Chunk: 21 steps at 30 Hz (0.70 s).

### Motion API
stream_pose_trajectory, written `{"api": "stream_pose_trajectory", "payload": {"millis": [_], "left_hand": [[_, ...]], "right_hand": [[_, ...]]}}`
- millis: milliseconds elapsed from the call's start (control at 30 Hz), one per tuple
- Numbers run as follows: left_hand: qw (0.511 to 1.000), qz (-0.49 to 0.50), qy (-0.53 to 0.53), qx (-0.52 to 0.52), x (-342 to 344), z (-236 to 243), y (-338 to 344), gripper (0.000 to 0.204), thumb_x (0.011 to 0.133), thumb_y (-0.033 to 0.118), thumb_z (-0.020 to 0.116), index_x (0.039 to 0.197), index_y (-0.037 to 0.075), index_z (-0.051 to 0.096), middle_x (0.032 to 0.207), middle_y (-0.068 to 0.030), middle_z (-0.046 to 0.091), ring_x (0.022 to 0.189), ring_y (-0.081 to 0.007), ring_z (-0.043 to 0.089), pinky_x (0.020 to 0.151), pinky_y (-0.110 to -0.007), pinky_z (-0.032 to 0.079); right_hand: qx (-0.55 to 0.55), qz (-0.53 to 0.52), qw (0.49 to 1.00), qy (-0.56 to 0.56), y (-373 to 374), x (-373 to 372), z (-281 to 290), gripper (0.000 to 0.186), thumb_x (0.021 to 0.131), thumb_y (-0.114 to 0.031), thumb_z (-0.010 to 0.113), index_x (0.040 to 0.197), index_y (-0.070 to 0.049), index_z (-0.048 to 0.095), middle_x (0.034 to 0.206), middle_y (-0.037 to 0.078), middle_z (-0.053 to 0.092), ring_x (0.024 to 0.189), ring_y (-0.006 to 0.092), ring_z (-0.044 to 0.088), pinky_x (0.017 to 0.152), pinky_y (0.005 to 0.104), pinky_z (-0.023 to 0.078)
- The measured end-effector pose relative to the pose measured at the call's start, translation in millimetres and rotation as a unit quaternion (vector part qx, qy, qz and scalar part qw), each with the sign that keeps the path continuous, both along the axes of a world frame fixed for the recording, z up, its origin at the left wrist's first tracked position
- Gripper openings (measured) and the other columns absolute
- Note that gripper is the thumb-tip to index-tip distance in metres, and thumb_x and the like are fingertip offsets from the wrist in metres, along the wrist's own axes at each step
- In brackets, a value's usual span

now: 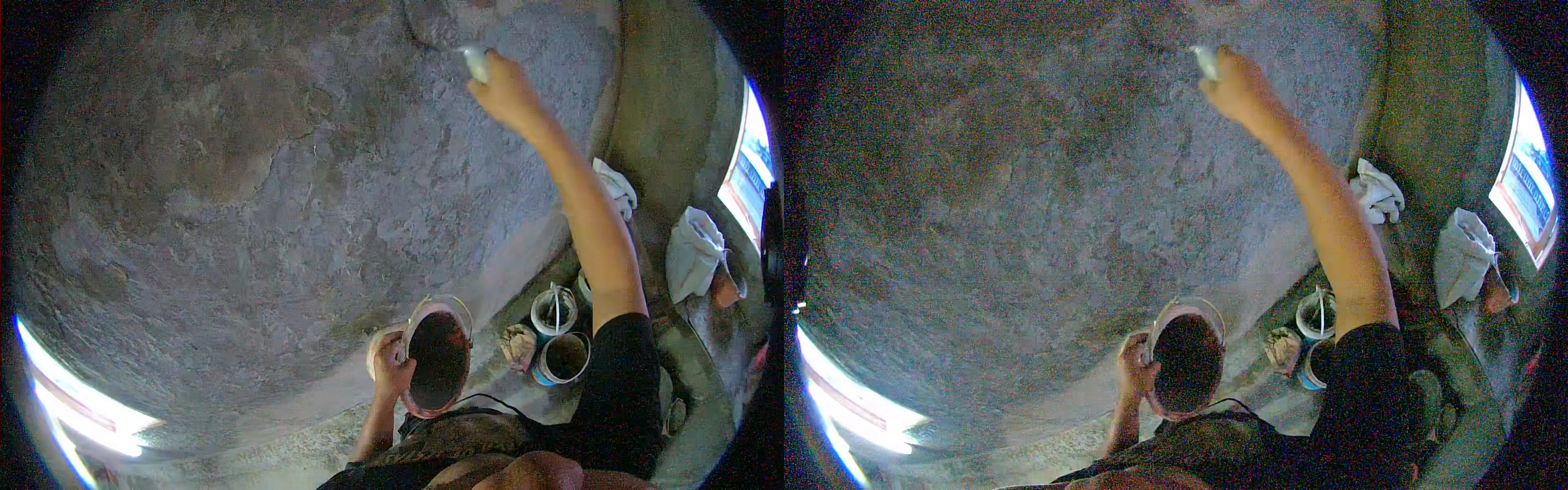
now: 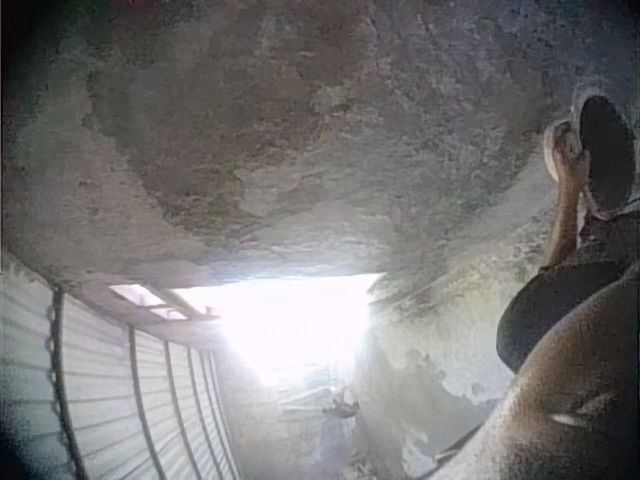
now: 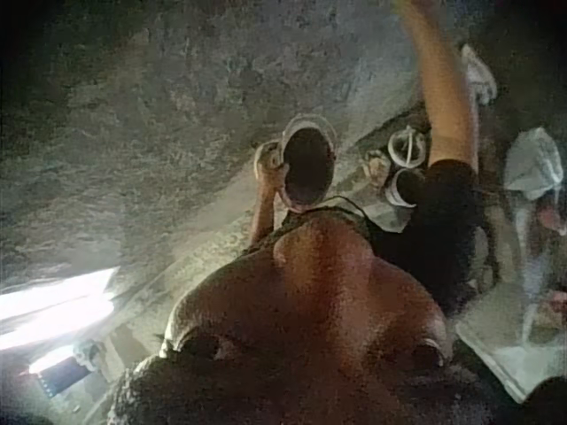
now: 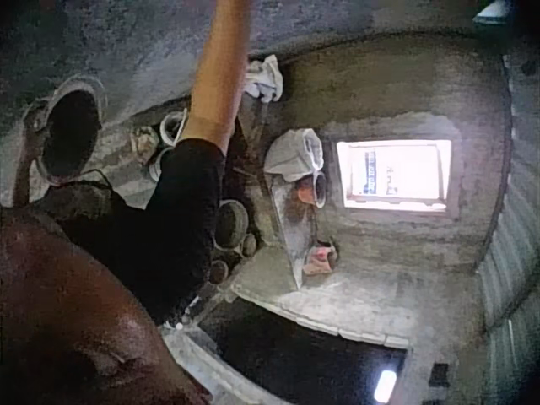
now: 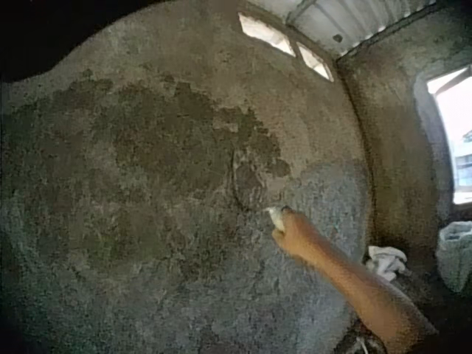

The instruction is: Plastering a concrete wall using a trowel and plaster from a bucket.

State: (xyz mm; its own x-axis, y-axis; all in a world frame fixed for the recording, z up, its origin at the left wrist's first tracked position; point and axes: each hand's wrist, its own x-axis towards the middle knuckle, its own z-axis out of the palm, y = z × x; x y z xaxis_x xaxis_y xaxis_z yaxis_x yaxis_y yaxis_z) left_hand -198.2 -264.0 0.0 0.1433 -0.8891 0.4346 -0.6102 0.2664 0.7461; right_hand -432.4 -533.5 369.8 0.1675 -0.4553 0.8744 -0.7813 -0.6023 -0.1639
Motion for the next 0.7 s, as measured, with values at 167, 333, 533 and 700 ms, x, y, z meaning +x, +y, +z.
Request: {"api": "stream_pose_trajectory", "payload": {"millis": [167,333,533,700], "left_hand": [[0.994,0.004,0.106,-0.012,5,-7,3,0.049,0.053,0.005,0.061,0.101,-0.001,0.059,0.104,-0.0118,0.057,0.100,-0.0272,0.055,0.089,-0.032,0.041],[0.997,-0.006,0.075,-0.023,4,-2,-5,0.051,0.054,0.001,0.061,0.104,0.001,0.057,0.104,-0.0097,0.057,0.101,-0.0239,0.054,0.090,-0.033,0.040],[0.964,-0.040,0.263,-0.030,-4,8,-3,0.055,0.051,-0.007,0.059,0.104,0.003,0.058,0.103,-0.0050,0.058,0.098,-0.0204,0.054,0.088,-0.034,0.042],[0.899,-0.098,0.426,0.036,-1,34,6,0.049,0.057,-0.006,0.053,0.104,0.001,0.059,0.100,-0.0086,0.060,0.094,-0.0186,0.058,0.077,-0.026,0.046]], "right_hand": [[0.030,0.065,0.995,0.062,45,12,-28,0.035,0.073,-0.023,0.066,0.093,0.003,0.054,0.082,0.027,0.060,0.076,0.0421,0.059,0.064,0.0456,0.047],[-0.016,0.029,0.999,0.009,20,-9,5,0.035,0.073,-0.023,0.066,0.094,0.002,0.053,0.079,0.026,0.060,0.074,0.0400,0.061,0.062,0.0453,0.048],[0.018,0.014,0.998,0.057,36,15,-10,0.035,0.075,-0.021,0.063,0.100,0.002,0.052,0.084,0.026,0.060,0.077,0.0431,0.060,0.066,0.0456,0.048],[0.142,0.029,0.981,0.127,107,-39,-78,0.043,0.072,-0.018,0.064,0.108,0.002,0.051,0.087,0.025,0.060,0.080,0.0403,0.060,0.067,0.0448,0.048]]}}
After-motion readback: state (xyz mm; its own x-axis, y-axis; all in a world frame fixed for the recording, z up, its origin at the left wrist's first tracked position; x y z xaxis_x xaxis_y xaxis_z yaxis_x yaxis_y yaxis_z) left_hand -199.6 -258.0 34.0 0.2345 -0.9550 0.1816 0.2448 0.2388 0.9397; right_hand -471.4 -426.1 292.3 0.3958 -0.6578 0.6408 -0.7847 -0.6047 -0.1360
